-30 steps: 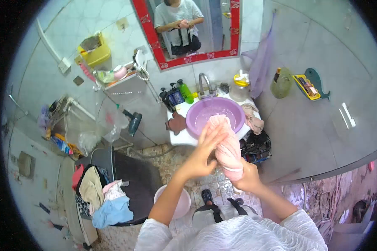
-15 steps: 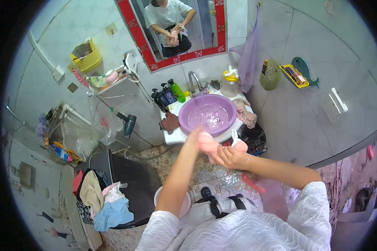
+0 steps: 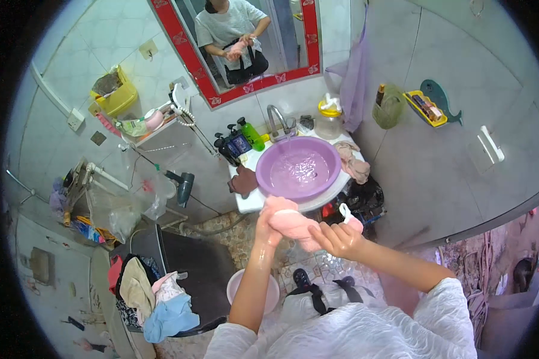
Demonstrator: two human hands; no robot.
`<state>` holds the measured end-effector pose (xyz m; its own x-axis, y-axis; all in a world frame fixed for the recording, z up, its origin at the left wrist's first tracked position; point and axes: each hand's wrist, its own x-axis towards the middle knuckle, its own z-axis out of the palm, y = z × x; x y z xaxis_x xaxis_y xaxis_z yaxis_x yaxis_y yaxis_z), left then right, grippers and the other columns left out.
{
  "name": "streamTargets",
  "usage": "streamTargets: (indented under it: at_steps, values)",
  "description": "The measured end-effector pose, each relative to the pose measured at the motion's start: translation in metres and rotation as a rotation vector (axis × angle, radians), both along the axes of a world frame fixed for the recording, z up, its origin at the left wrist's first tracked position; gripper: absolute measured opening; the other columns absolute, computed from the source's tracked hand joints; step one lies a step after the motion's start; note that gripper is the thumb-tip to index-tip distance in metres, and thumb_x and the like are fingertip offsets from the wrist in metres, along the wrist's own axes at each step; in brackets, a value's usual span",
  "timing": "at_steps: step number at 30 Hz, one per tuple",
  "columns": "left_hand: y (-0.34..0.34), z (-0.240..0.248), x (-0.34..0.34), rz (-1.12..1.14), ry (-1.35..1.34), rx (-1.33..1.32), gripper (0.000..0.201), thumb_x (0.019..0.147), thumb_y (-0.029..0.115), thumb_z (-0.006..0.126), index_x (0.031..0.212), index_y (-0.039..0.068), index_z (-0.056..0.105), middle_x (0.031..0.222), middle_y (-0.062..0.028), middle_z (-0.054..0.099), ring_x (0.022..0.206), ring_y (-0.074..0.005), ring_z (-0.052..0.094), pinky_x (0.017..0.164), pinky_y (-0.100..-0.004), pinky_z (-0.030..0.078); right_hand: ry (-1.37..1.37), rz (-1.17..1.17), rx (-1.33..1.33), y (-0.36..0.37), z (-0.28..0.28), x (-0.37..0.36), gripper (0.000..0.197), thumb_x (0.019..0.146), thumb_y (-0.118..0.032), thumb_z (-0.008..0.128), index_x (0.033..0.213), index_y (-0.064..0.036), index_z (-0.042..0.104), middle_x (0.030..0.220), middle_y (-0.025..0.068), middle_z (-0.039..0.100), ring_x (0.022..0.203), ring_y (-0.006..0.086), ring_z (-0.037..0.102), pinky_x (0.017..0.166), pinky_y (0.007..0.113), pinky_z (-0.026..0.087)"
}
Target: The person washes a towel by hand in a basin of soapy water, scrubbing the fabric against itself, rinsing it under the tap, and wringing it out before placing it in another basin.
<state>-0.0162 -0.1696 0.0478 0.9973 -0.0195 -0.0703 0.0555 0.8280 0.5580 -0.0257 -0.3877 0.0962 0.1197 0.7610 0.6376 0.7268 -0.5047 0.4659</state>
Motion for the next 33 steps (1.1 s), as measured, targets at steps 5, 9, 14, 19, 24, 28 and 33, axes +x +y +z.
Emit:
streamTargets:
  at_steps: [5, 9, 14, 19, 24, 28, 33]
  values:
    - [0.025, 0.012, -0.008, -0.066, -0.037, 0.028, 0.032, 0.068, 0.010, 0.056, 0.097, 0.001, 0.048, 0.112, -0.0162, 0.050, 0.106, -0.0295, 0.050, 0.094, -0.0411, 0.039, 0.071, -0.080, 0.035, 0.011, -0.011, 0.008, 0.041, 0.071, -0.013, 0.052, 0.110, -0.0021, 0.056, 0.078, 0.0055, 0.058, 0.054, 0.0105, 0.048, 0.048, 0.021, 0.037]
    - [0.009, 0.024, -0.020, 0.176, -0.096, 0.230, 0.029, 0.061, -0.002, 0.046, 0.089, 0.004, 0.046, 0.114, -0.0157, 0.049, 0.109, -0.0287, 0.048, 0.099, -0.0417, 0.034, 1.087, -0.175, 0.149, 0.016, -0.024, 0.020, 0.050, 0.056, -0.024, 0.070, 0.100, -0.0055, 0.055, 0.073, 0.0125, 0.061, 0.067, 0.0279, 0.061, 0.055, 0.038, 0.046]
    - [0.006, 0.056, -0.031, 0.039, -0.241, 0.135, 0.024, 0.044, 0.001, 0.044, 0.065, 0.009, 0.034, 0.069, -0.0067, 0.043, 0.078, -0.0281, 0.046, 0.082, -0.0431, 0.040, 1.764, 0.218, 0.225, 0.026, -0.037, -0.008, 0.035, 0.059, -0.019, 0.067, 0.092, -0.0097, 0.061, 0.081, 0.0141, 0.064, 0.077, 0.0285, 0.063, 0.067, 0.036, 0.048]
    - [0.008, 0.088, -0.002, -0.114, -0.453, 0.128, 0.023, 0.041, 0.002, 0.045, 0.059, 0.010, 0.033, 0.065, -0.0037, 0.039, 0.069, -0.0243, 0.042, 0.072, -0.0388, 0.039, 2.315, 0.641, 0.573, 0.077, -0.053, -0.031, 0.047, 0.054, -0.003, 0.068, 0.099, -0.0014, 0.058, 0.087, 0.0050, 0.061, 0.077, 0.0106, 0.056, 0.067, 0.027, 0.046]
    - [0.022, 0.051, 0.031, -0.352, -0.097, 0.144, 0.026, 0.040, 0.005, 0.046, 0.059, 0.010, 0.029, 0.065, -0.0036, 0.037, 0.069, -0.0250, 0.039, 0.070, -0.0395, 0.038, 2.909, 0.882, 0.958, 0.098, -0.100, -0.061, 0.056, 0.053, 0.000, 0.068, 0.105, -0.0035, 0.050, 0.085, 0.0060, 0.056, 0.075, 0.0118, 0.054, 0.058, 0.027, 0.045]
    - [-0.015, 0.012, 0.035, -0.475, -0.067, -0.124, 0.027, 0.042, 0.008, 0.048, 0.061, 0.011, 0.030, 0.068, -0.0039, 0.038, 0.074, -0.0269, 0.039, 0.071, -0.0409, 0.037, 3.243, 1.085, 1.723, 0.088, -0.187, -0.108, 0.058, 0.054, -0.002, 0.068, 0.108, -0.0036, 0.047, 0.083, 0.0056, 0.054, 0.071, 0.0128, 0.052, 0.055, 0.027, 0.044]
    - [-0.028, -0.002, 0.037, -0.502, -0.147, -0.271, 0.027, 0.042, 0.007, 0.051, 0.064, 0.012, 0.036, 0.073, -0.0035, 0.042, 0.080, -0.0285, 0.043, 0.073, -0.0419, 0.038, 3.173, 2.437, 0.499, 0.100, -0.099, -0.049, 0.056, 0.062, -0.011, 0.067, 0.111, -0.0028, 0.043, 0.085, 0.0078, 0.052, 0.071, 0.0155, 0.052, 0.059, 0.027, 0.044]
